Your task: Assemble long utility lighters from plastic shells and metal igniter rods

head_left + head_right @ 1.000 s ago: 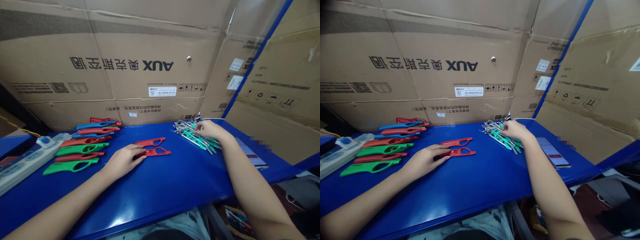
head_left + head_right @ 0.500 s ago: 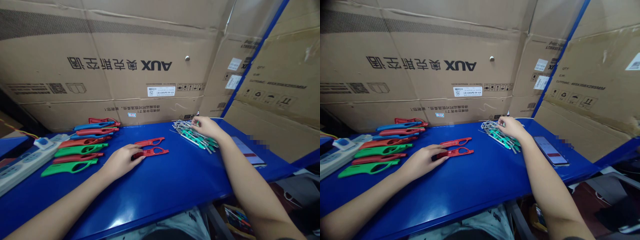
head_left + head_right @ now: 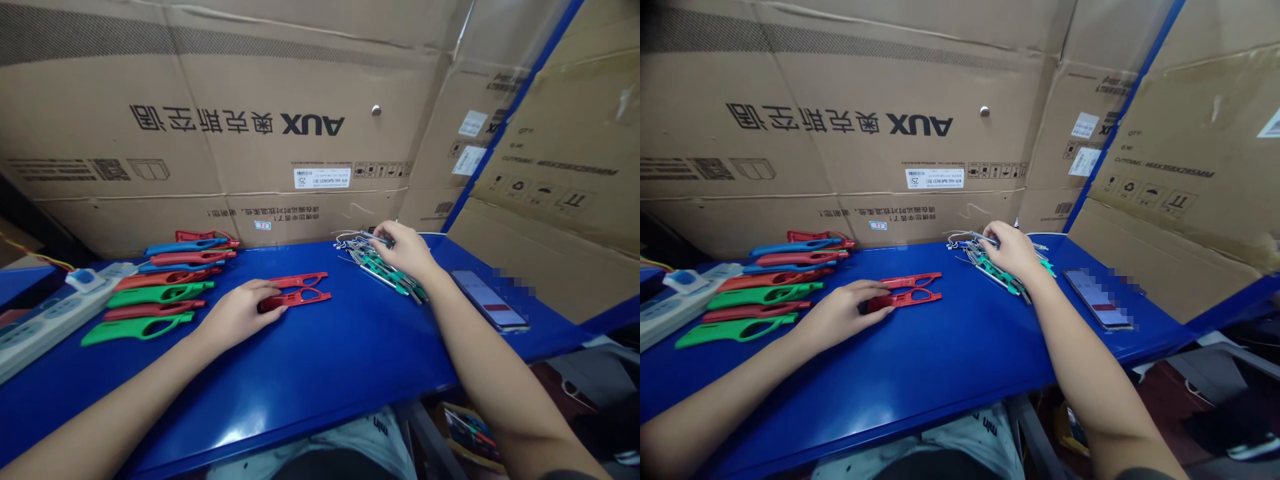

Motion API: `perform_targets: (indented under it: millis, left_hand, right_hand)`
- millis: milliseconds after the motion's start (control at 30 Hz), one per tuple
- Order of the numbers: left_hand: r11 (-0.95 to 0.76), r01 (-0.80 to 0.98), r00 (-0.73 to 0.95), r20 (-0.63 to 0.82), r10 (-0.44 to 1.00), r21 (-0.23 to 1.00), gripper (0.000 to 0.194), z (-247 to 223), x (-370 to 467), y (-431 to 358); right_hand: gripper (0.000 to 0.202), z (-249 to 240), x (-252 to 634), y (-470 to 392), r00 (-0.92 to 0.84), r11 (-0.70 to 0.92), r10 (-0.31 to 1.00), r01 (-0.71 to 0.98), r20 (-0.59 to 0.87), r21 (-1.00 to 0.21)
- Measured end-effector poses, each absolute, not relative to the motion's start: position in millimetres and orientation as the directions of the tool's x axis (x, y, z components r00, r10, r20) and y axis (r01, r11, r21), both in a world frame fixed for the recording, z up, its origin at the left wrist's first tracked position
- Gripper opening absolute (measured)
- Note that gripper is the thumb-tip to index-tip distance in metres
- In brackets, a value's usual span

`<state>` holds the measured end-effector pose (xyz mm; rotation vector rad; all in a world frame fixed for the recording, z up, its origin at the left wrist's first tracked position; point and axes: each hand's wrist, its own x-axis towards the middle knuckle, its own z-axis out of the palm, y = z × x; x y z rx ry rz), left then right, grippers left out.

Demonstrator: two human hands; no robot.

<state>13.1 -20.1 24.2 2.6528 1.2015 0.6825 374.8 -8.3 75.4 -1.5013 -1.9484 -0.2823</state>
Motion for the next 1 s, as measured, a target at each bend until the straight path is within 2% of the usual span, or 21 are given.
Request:
perform_targets:
  millis: [100, 200, 267, 333, 500, 700, 833, 1000]
  left_hand:
    - [-0.674, 0.602, 0.531, 0.416, 0.738, 0.428, 0.039, 27.9, 31.2, -22.0]
    - [-0.649, 0.465, 0.528, 0.400, 0.750, 0.602, 0.036, 34.3, 64.3, -18.0]
    - [-0.523, 0.344, 0.448, 0.353, 0.821, 0.780, 0.037, 37.7, 91.8, -9.0]
    - [-0.242, 0.121, 0.291, 0.198, 0.936, 0.963, 0.034, 39.1, 120.0, 4.4]
    - [-0.050, -0.100, 0.197, 0.069, 0.978, 0.994, 0.023, 37.6, 173.9, 35.4]
    - [0.018, -0.313, 0.138, 0.026, 0.990, 0.949, 0.015, 39.4, 198.6, 42.3]
    - [0.023, -0.369, 0.148, 0.034, 0.988, 0.929, 0.009, 41.3, 207.6, 37.4]
    - [0.022, -0.354, 0.180, 0.045, 0.983, 0.935, 0.010, 40.6, 218.9, 37.2]
  right_hand:
    - [0.010, 74.5, 374.8, -7.3, -0.116, 0.319, 0.784, 0.918, 0.610, -0.235]
    - [0.011, 74.1, 373.8, -7.6, -0.104, 0.319, 0.782, 0.914, 0.615, -0.251]
    - [0.011, 74.2, 372.9, -8.4, -0.103, 0.326, 0.778, 0.909, 0.620, -0.258]
    - [0.010, 74.4, 372.3, -9.0, -0.098, 0.333, 0.773, 0.903, 0.627, -0.270]
    - [0.010, 72.7, 372.5, -6.9, -0.095, 0.332, 0.778, 0.902, 0.621, -0.278]
    - [0.009, 68.5, 370.5, -5.2, -0.088, 0.332, 0.792, 0.893, 0.605, -0.304]
    - [0.008, 65.1, 367.7, -3.3, -0.078, 0.315, 0.814, 0.892, 0.575, -0.324]
    - [0.012, 58.3, 370.4, 5.2, -0.024, 0.350, 0.768, 0.852, 0.640, -0.389]
